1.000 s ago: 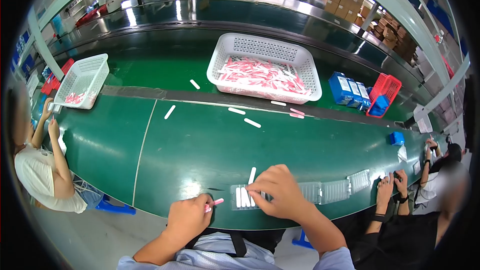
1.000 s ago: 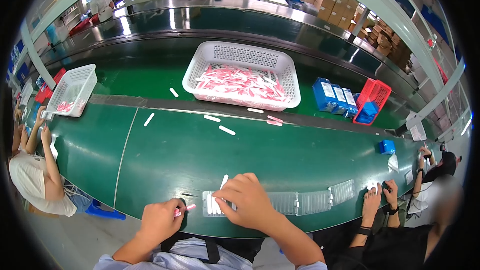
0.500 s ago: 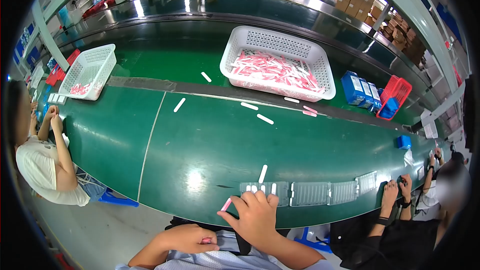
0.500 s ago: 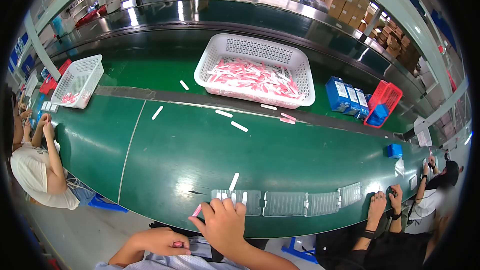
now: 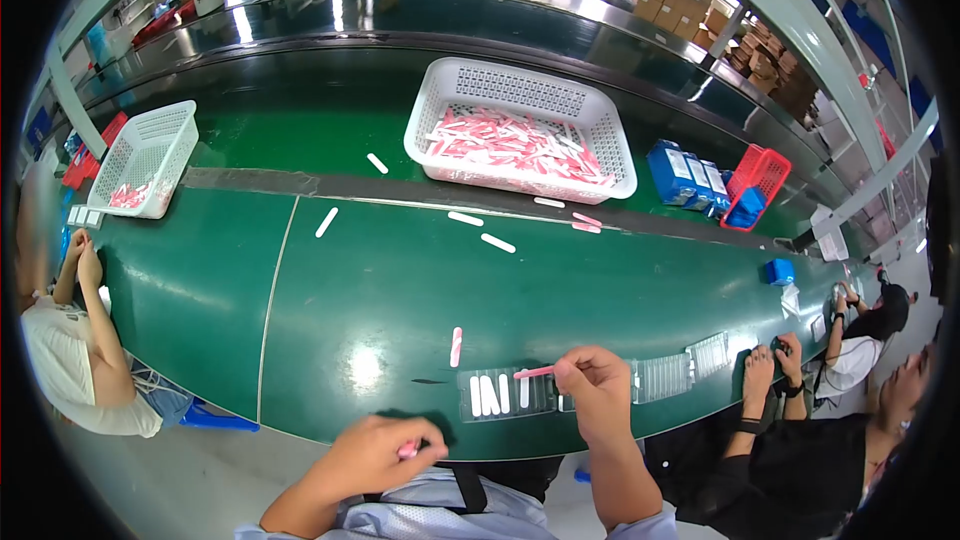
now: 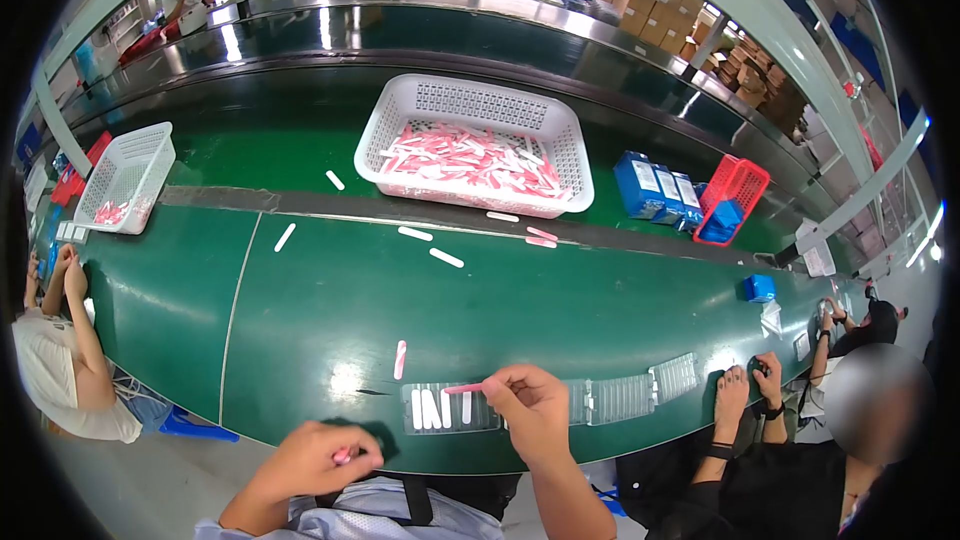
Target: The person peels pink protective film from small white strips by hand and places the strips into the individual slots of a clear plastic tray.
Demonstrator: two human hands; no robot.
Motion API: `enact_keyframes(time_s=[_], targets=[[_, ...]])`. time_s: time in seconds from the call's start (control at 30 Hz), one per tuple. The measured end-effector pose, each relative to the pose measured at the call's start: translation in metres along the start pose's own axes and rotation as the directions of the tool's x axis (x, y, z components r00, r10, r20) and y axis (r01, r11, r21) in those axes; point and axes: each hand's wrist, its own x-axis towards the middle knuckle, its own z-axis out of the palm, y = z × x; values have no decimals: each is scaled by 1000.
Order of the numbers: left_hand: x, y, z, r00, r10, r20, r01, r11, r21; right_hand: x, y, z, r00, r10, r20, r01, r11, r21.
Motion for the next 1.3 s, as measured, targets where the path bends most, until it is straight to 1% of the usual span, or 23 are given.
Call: enact_keyframes(time_s=[0.07, 0.1, 0.13, 0.2, 0.27, 0.3, 0.33, 0.37, 0.4, 0.43, 0.47, 0.5, 0.57, 0.67, 0.73, 0.8, 0.9, 0.97, 1.0, 1.07, 1.2, 1.23, 1.3], targets=[[24, 9, 1, 970, 99, -221, -4, 918, 396, 6, 3, -9, 1000, 12, 23, -11, 1000, -11], [34, 10, 5, 962, 142, -231, -21, 888, 459, 7, 0, -11, 1000, 6, 23, -5, 1000, -15], [40, 11, 10, 961, 149, -234, -25, 888, 460, 10, -3, -11, 998, 44, 47, -43, 999, -13], [52, 12, 20, 959, 234, -160, -103, 812, 574, 17, -7, -15, 994, 78, 75, -77, 997, -15], [56, 6, 29, 953, 272, -137, -136, 782, 608, 26, -11, -25, 961, 198, 193, -169, 973, -156], [57, 7, 31, 956, 274, -104, -137, 733, 666, 30, -15, -30, 962, 195, 191, -166, 974, -156], [58, 7, 32, 960, 272, -73, -138, 681, 719, 34, -20, -36, 926, 228, 300, -120, 933, -338], [59, 7, 32, 960, 272, -72, -139, 682, 718, 37, -23, -39, 875, 280, 395, -50, 863, -502], [60, 5, 32, 946, 320, -60, -170, 643, 747, 40, -24, -38, 875, 282, 394, -52, 863, -502], [62, 2, 31, 930, 366, -47, -198, 602, 774, 42, -25, -37, 840, 297, 454, 65, 776, -628], [65, -3, 30, 930, 364, -48, -196, 603, 773, 44, -26, -35, 798, 322, 509, 192, 664, -722], [70, -9, 28, 924, 382, -17, -235, 604, 762, 45, -25, -31, 796, 322, 512, 194, 665, -721], [74, -9, 24, 916, 402, 9, -270, 599, 754, 47, -23, -21, 774, 164, 612, 508, 416, -754], [76, -5, 21, 895, 444, -41, -291, 651, 701, 51, -27, -16, 745, 234, 625, 484, 455, -747], [74, -7, 23, 928, 369, -52, -232, 681, 694, 55, -25, -20, 723, 233, 651, 510, 455, -730], [70, -9, 29, 925, 377, -46, -244, 683, 689, 56, -23, -22, 700, 234, 675, 536, 452, -713], [67, -2, 33, 914, 404, -42, -271, 683, 678, 55, -22, -21, 725, 176, 666, 526, 483, -700], [66, -1, 36, 905, 422, -46, -284, 681, 675, 55, -25, -19, 778, 217, 590, 390, 571, -723], [66, -2, 37, 919, 389, -59, -244, 681, 691, 57, -23, -17, 775, 218, 594, 394, 568, -723], [68, -4, 41, 932, 355, -76, -200, 678, 708, 60, -16, -8, 782, -24, 622, 565, 447, -693], [72, -4, 49, 900, 381, -211, -137, 707, 694, 69, -6, 25, 756, -70, 650, 616, 409, -673], [72, -3, 50, 890, 377, -254, -111, 722, 683, 72, -1, 33, 760, -60, 647, 616, 386, -687], [68, -7, 50, 895, 371, -247, -120, 733, 670, 77, 5, 48, 775, -2, 632, 592, 350, -726]])
